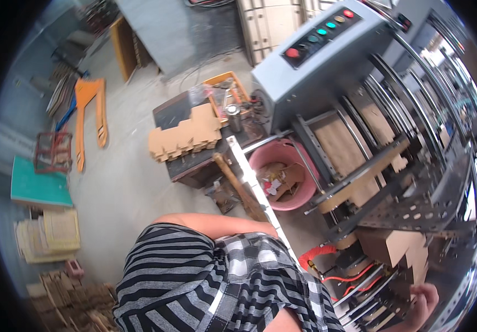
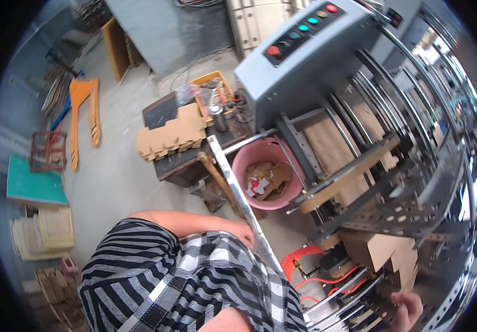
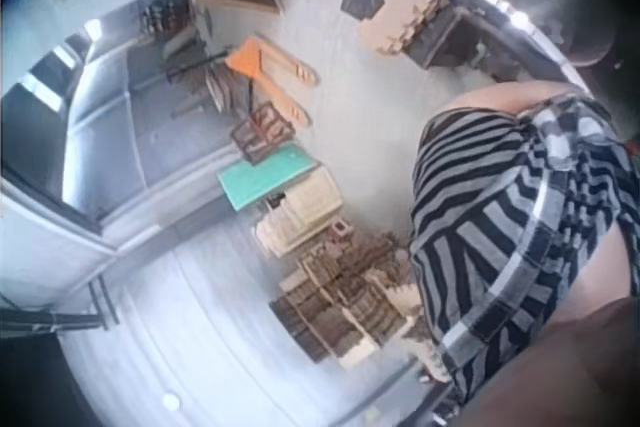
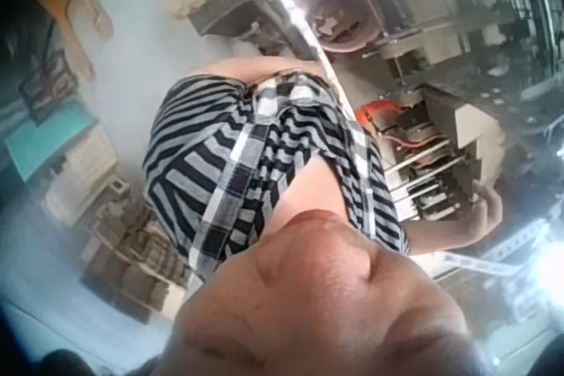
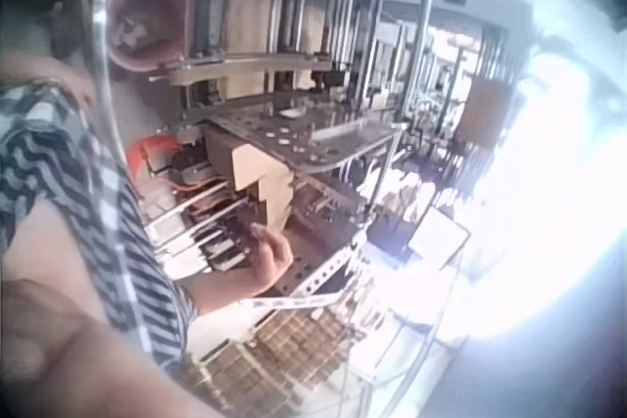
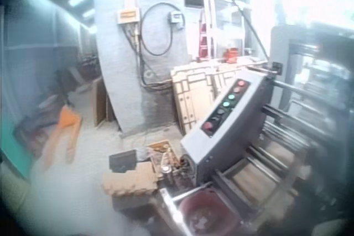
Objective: The person sweeps debris from the floor and machine surfaces using a broom and dustpan, then loads flat cardboard pieces into a cardboard folding machine. The person repeats the loading process several times and sweeps again afterward.
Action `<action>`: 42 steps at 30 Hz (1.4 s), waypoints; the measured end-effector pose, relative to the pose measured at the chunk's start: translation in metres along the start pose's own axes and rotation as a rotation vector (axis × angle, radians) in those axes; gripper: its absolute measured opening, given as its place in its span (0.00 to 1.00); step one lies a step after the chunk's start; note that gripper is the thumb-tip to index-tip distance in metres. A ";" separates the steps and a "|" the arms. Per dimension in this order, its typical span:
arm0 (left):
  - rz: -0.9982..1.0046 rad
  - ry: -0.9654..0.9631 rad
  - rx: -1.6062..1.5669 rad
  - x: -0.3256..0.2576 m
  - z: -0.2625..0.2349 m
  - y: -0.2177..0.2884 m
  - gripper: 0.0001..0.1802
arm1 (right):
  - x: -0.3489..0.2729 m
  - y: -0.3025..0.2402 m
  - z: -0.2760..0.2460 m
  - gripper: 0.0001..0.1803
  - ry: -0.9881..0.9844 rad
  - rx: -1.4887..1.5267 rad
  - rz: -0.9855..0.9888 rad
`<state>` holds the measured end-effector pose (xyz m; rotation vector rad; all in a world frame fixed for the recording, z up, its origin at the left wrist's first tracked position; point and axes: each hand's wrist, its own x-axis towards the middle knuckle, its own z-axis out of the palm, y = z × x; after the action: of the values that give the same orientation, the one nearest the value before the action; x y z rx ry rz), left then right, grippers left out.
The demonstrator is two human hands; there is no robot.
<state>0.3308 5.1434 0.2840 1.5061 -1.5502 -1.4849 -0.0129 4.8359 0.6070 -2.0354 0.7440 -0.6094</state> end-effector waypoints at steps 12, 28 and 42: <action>-0.393 0.886 -0.069 -0.242 0.031 -0.012 0.19 | 0.073 -0.153 0.370 0.32 -1.333 0.140 -0.167; -0.788 2.177 -0.889 -0.500 0.338 -0.117 0.11 | -0.109 -0.157 0.778 0.21 -1.756 -0.124 -0.078; -0.590 1.990 -0.977 -0.545 0.042 -0.271 0.31 | 0.109 0.026 0.897 0.35 -0.468 -0.066 0.407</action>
<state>0.5260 5.7154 0.1973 1.5832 0.7075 -0.1551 0.6446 5.2484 0.1431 -1.9022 0.8607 0.1243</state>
